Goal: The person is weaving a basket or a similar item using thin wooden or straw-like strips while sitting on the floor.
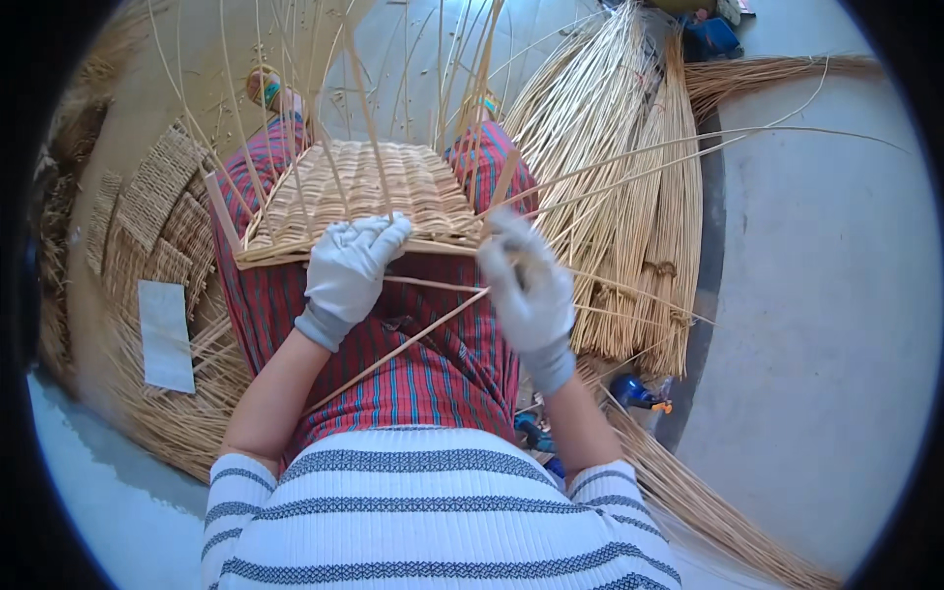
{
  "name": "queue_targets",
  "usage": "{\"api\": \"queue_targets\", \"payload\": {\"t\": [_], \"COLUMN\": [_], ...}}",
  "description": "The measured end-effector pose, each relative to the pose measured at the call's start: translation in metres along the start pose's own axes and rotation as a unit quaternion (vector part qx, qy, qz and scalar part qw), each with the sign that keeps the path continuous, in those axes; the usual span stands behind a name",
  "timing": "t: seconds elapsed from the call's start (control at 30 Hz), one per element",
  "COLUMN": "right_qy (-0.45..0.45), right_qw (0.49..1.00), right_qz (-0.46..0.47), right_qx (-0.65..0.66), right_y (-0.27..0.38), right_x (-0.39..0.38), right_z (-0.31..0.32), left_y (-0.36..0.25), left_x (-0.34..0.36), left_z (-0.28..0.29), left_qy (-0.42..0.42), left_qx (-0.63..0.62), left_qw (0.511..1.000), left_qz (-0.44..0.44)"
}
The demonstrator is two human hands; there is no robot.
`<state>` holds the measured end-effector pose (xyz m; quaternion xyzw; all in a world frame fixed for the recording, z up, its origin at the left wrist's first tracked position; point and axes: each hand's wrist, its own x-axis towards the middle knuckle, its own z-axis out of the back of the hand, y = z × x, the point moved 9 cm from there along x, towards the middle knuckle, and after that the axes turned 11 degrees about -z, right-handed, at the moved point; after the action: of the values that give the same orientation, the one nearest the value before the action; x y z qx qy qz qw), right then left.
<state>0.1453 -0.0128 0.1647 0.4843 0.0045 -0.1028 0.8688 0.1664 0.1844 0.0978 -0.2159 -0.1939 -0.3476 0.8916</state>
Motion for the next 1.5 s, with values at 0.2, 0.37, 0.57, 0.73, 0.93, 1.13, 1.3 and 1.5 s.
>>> {"api": "queue_targets", "payload": {"t": [0.2,0.37,0.57,0.73,0.93,1.13,1.3,1.5], "right_qy": [0.13,-0.133,-0.222,0.087,0.005,0.327,0.076,0.157], "right_qw": [0.982,0.957,0.931,0.941,0.946,0.861,0.716,0.954], "right_qz": [-0.111,0.186,0.246,0.215,0.215,0.173,0.323,0.087], "right_qx": [0.083,0.179,-0.154,-0.246,-0.241,-0.347,-0.614,-0.239], "right_y": [-0.004,0.048,0.126,0.153,0.14,0.051,0.119,-0.008], "right_x": [0.05,0.07,0.039,0.104,0.139,0.126,0.079,0.005], "right_z": [-0.017,0.078,0.048,-0.113,-0.098,-0.091,0.006,0.008], "left_y": [-0.007,-0.001,0.002,-0.01,-0.04,-0.029,-0.027,-0.031], "left_x": [0.002,0.008,0.008,0.006,0.024,0.032,0.029,0.031], "left_z": [-0.008,-0.004,0.003,-0.003,0.027,-0.037,-0.017,-0.033], "left_qy": [0.001,0.011,-0.001,0.056,-0.058,-0.01,-0.009,0.042], "left_qx": [0.009,-0.03,-0.004,0.104,0.1,0.073,0.105,0.015], "left_qw": [1.0,0.999,0.999,0.993,0.993,0.997,0.994,0.995], "left_qz": [0.002,0.04,0.049,0.017,-0.013,-0.033,-0.04,-0.092]}}
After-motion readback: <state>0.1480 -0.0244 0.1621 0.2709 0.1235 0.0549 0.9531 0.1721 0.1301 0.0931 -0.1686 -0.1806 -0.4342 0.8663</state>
